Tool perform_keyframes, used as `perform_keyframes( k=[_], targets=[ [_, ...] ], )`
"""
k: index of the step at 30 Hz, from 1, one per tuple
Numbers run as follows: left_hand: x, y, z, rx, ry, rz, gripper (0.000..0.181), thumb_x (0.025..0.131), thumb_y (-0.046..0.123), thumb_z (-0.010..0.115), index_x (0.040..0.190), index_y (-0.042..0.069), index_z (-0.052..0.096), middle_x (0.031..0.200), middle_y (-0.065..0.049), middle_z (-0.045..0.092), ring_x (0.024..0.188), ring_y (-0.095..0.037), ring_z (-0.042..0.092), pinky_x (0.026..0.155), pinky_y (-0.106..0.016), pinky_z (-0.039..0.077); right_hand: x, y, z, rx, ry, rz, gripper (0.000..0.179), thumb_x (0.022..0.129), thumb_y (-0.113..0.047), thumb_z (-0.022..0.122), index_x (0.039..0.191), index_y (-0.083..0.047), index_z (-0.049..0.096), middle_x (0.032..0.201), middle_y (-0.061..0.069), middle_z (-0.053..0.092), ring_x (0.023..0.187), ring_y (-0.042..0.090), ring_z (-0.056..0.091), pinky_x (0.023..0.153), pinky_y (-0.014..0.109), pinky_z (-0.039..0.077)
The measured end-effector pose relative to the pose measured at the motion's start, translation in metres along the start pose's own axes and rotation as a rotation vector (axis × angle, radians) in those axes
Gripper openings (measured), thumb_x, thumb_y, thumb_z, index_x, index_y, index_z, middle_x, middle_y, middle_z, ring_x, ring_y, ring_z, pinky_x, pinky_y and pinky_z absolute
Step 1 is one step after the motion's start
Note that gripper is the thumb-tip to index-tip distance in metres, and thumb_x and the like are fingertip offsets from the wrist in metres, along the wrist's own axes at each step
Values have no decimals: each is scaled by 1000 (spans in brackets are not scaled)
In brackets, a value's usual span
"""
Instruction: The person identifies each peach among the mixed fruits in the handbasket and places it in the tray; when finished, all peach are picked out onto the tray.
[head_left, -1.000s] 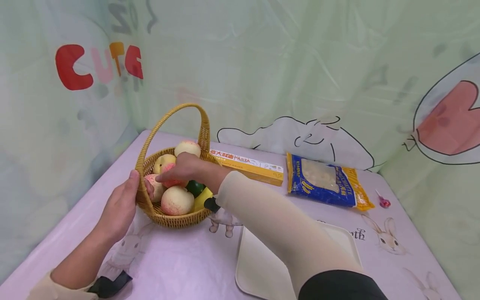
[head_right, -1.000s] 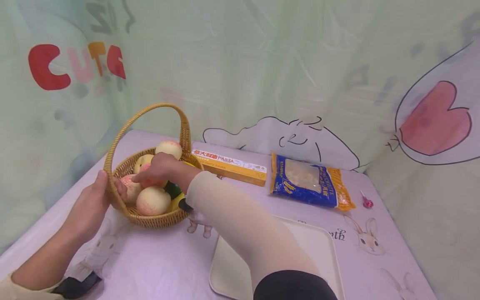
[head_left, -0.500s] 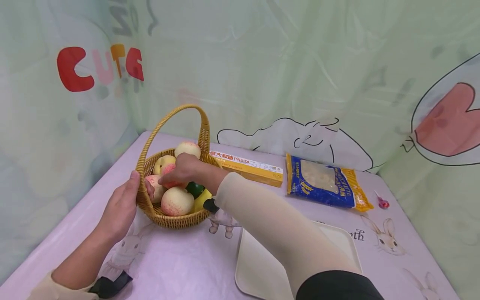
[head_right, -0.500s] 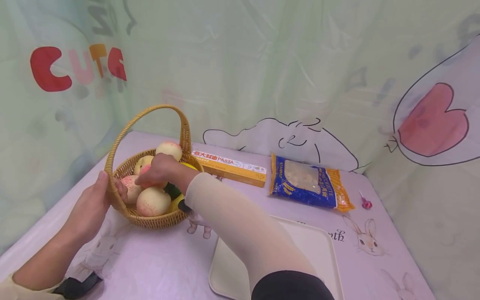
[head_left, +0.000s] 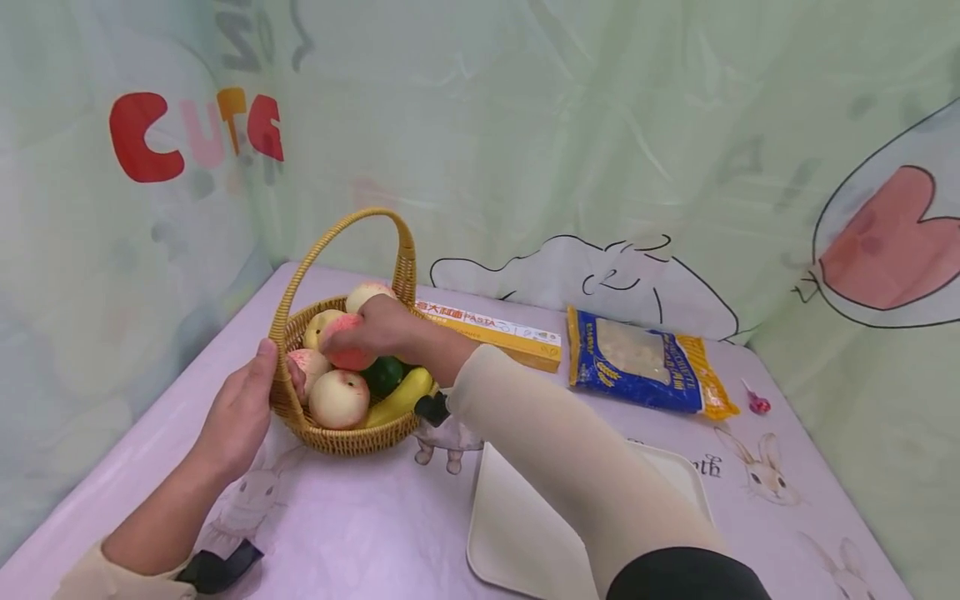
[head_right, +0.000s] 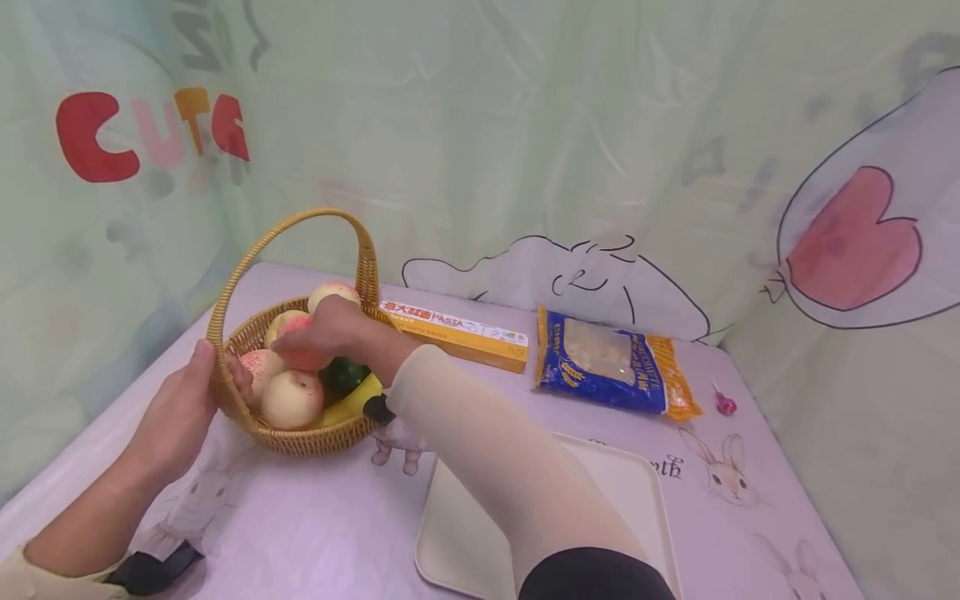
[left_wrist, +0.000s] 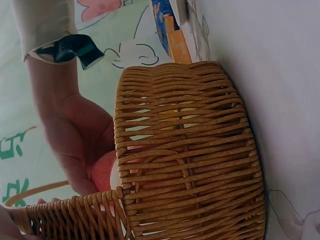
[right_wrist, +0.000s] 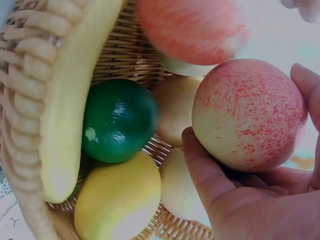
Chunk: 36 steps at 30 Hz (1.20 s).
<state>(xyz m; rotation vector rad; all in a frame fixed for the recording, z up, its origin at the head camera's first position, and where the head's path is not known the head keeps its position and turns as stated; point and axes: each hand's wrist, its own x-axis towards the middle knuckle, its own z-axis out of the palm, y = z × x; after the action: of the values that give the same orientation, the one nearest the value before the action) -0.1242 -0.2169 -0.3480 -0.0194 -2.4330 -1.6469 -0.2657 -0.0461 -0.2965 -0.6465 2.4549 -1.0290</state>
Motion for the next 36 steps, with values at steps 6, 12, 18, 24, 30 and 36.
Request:
perform_keyframes(
  k=[6,12,18,24,30,36],
  targets=[
    [0,1,-2,18,-34,-58,61,113,47,13,103,-2,49,119,-20,45,120,-25,38,97,-27,30,-9,-1,-11,34,5,-8,32,88,-36,81,96,-9,67,94,3,66,86,15,62,73,24,53],
    [0,-1,-1,26,-41,-45,60,114,46,13,108,0,51,109,-13,45,109,-17,42,90,-24,34,-19,1,-20,46,15,20,34,88,-41,80,101,-10,69,95,2,70,87,15,63,76,27,53],
    [-1,-1,-1,23,-38,-6,61,114,46,13,111,0,52,103,-11,48,103,-15,45,86,-22,35,-30,6,-32,76,1,1,34,90,-41,78,98,-9,72,91,2,71,81,15,61,70,25,51],
    [-2,0,-3,35,-47,-27,62,113,49,13,108,0,50,109,-14,44,111,-20,40,90,-26,31,-42,9,-44,98,-7,-23,34,93,-40,75,105,-9,73,95,2,72,88,16,59,76,26,50],
    [-1,-1,-2,26,-43,-55,61,113,46,12,109,-2,49,114,-17,41,116,-24,36,94,-35,29,-53,14,-54,149,-8,-33,36,93,-41,76,111,-10,73,101,3,74,93,17,62,84,31,52],
    [-1,-1,-3,16,-43,-80,63,113,48,12,108,-3,50,120,-19,41,121,-26,34,99,-34,29,-67,22,-61,216,-3,-22,36,97,-38,73,119,-10,70,108,4,72,98,18,63,87,31,52]
  ],
)
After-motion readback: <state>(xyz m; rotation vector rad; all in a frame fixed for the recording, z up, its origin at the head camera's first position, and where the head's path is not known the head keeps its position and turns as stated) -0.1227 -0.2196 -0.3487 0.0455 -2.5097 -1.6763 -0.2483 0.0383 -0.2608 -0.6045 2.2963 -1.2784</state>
